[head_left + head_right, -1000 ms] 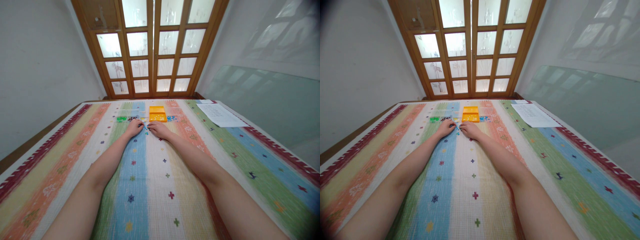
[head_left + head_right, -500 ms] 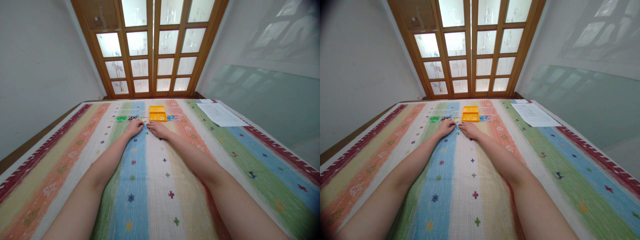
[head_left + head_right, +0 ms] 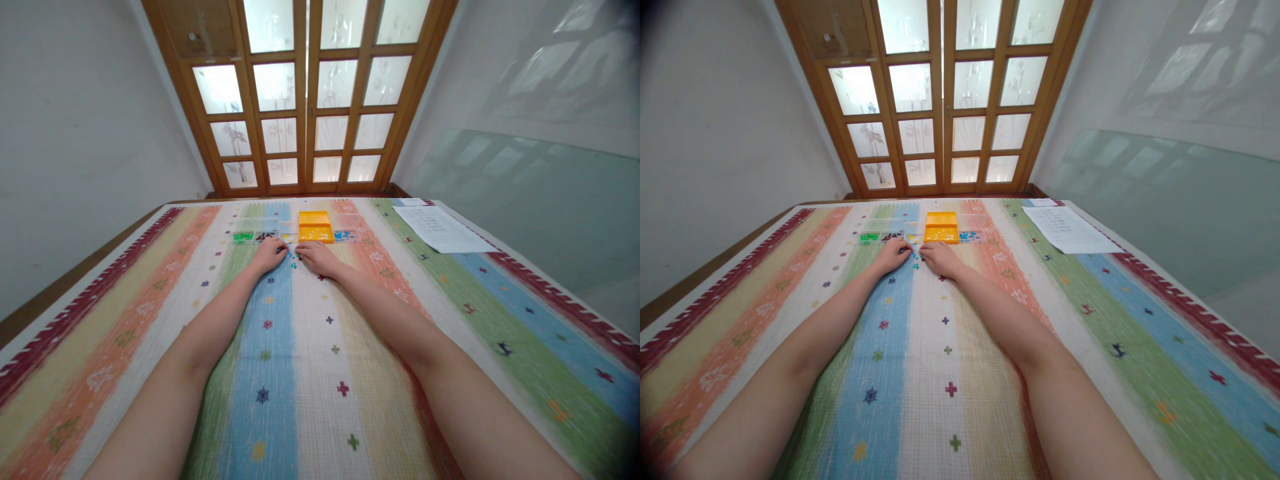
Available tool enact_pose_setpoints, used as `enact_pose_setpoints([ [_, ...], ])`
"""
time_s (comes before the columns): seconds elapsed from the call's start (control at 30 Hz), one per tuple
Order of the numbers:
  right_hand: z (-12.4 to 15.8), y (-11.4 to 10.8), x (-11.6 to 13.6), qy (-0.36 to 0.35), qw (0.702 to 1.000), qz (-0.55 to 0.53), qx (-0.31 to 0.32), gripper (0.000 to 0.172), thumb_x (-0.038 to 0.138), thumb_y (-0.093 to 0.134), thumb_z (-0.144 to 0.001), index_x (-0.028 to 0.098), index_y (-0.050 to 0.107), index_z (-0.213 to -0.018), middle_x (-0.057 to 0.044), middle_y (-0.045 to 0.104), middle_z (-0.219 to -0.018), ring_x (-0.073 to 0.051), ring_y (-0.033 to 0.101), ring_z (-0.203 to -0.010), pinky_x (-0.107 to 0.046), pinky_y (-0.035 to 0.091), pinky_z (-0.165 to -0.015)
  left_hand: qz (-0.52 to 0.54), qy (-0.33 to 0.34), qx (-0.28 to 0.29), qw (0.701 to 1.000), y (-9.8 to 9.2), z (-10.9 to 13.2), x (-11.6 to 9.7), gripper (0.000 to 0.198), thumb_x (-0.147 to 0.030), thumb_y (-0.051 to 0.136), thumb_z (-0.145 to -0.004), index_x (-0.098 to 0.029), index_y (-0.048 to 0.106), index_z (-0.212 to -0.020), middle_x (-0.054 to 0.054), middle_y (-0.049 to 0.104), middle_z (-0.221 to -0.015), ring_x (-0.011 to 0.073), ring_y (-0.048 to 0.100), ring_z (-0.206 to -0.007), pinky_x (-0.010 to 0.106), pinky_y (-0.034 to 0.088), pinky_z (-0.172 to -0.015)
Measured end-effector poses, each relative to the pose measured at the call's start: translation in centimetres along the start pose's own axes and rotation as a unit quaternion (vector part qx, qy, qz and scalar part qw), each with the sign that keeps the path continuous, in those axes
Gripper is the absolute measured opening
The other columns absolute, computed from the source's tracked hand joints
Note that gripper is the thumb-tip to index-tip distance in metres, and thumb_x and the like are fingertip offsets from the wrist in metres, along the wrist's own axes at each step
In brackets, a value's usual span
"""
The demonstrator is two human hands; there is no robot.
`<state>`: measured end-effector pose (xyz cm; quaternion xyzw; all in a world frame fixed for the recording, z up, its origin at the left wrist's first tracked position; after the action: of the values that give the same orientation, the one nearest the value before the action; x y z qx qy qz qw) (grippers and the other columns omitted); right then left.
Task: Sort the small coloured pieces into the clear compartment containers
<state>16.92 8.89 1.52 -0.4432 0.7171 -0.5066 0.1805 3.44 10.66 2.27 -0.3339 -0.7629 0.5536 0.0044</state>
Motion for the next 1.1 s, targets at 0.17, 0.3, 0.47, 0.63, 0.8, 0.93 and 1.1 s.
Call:
enact_pose_setpoints([
  [0.17,0.2,-0.7,-0.1,0.004,1.0,-0.005,-0.014,0.027,0.026,0.059,-0.104,0.022,0.081,-0.118,-0.01,0.075,-0.121,-0.025,0.066,-0.115,-0.042,0.046,-0.106,0.0,-0.008,0.005,1.0,0.1,0.0,0.2,0.02,-0.026,0.06,-0.093,-0.021,0.08,-0.095,0.008,0.073,-0.101,0.0247,0.065,-0.101,0.04,0.049,-0.101],
  [0.3,0.3,-0.7,0.3,-0.012,1.0,-0.014,-0.01,0.027,0.028,0.06,-0.103,0.024,0.081,-0.119,-0.01,0.074,-0.126,-0.026,0.065,-0.119,-0.042,0.045,-0.107,-0.002,-0.007,0.006,1.0,0.1,0.0,0.1,0.021,-0.027,0.059,-0.094,-0.021,0.08,-0.095,0.009,0.073,-0.101,0.0253,0.065,-0.102,0.041,0.049,-0.102],
  [0.47,0.1,-0.8,0.2,0.011,1.0,-0.009,0.003,0.026,0.027,0.059,-0.103,0.025,0.081,-0.117,-0.009,0.075,-0.123,-0.026,0.065,-0.118,-0.044,0.042,-0.109,-0.002,-0.011,0.007,1.0,0.1,0.0,0.2,0.021,-0.027,0.059,-0.094,-0.021,0.08,-0.096,0.009,0.073,-0.102,0.0256,0.065,-0.103,0.042,0.049,-0.102],
  [0.63,0.1,-1.3,0.5,0.012,1.0,0.002,0.002,0.027,0.025,0.057,-0.103,0.024,0.081,-0.115,-0.009,0.075,-0.123,-0.025,0.065,-0.115,-0.044,0.04,-0.109,-0.006,-0.013,0.008,1.0,0.2,0.0,0.2,0.021,-0.026,0.059,-0.094,-0.021,0.079,-0.096,0.008,0.073,-0.101,0.0254,0.065,-0.103,0.042,0.049,-0.103],
  [0.8,0.3,-2.5,0.3,0.025,0.999,0.022,-0.032,0.03,0.025,0.054,-0.105,0.022,0.08,-0.117,-0.01,0.074,-0.123,-0.026,0.062,-0.115,-0.045,0.039,-0.11,-0.013,-0.005,0.008,1.0,0.2,0.0,0.1,0.022,-0.027,0.057,-0.095,-0.021,0.079,-0.096,0.008,0.072,-0.1,0.0254,0.064,-0.102,0.042,0.049,-0.102],
  [0.93,0.8,-4.6,-1.5,0.075,0.991,0.041,-0.098,0.032,0.024,0.051,-0.105,0.018,0.079,-0.118,-0.013,0.073,-0.125,-0.028,0.061,-0.115,-0.046,0.041,-0.109,-0.018,-0.006,0.008,1.0,0.2,0.0,0.2,0.022,-0.027,0.057,-0.095,-0.021,0.078,-0.095,0.008,0.072,-0.1,0.025,0.064,-0.102,0.041,0.049,-0.101],
  [1.1,3.0,-7.7,-7.0,0.192,0.962,0.041,-0.191,0.032,0.022,0.05,-0.101,0.018,0.081,-0.11,-0.015,0.074,-0.118,-0.03,0.063,-0.111,-0.048,0.046,-0.106,-0.013,-0.015,0.009,1.0,0.2,0.1,0.3,0.021,-0.027,0.058,-0.095,-0.021,0.079,-0.096,0.008,0.073,-0.103,0.0256,0.064,-0.104,0.042,0.05,-0.101],
])
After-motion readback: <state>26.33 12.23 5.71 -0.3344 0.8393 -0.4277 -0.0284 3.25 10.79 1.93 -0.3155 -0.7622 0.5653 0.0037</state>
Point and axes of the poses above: each hand's wrist, its own z-axis away from the middle knuckle, its own y-axis out of the palm, x = y × z, the point moved 10 cm from there along -z, towards the middle knuckle
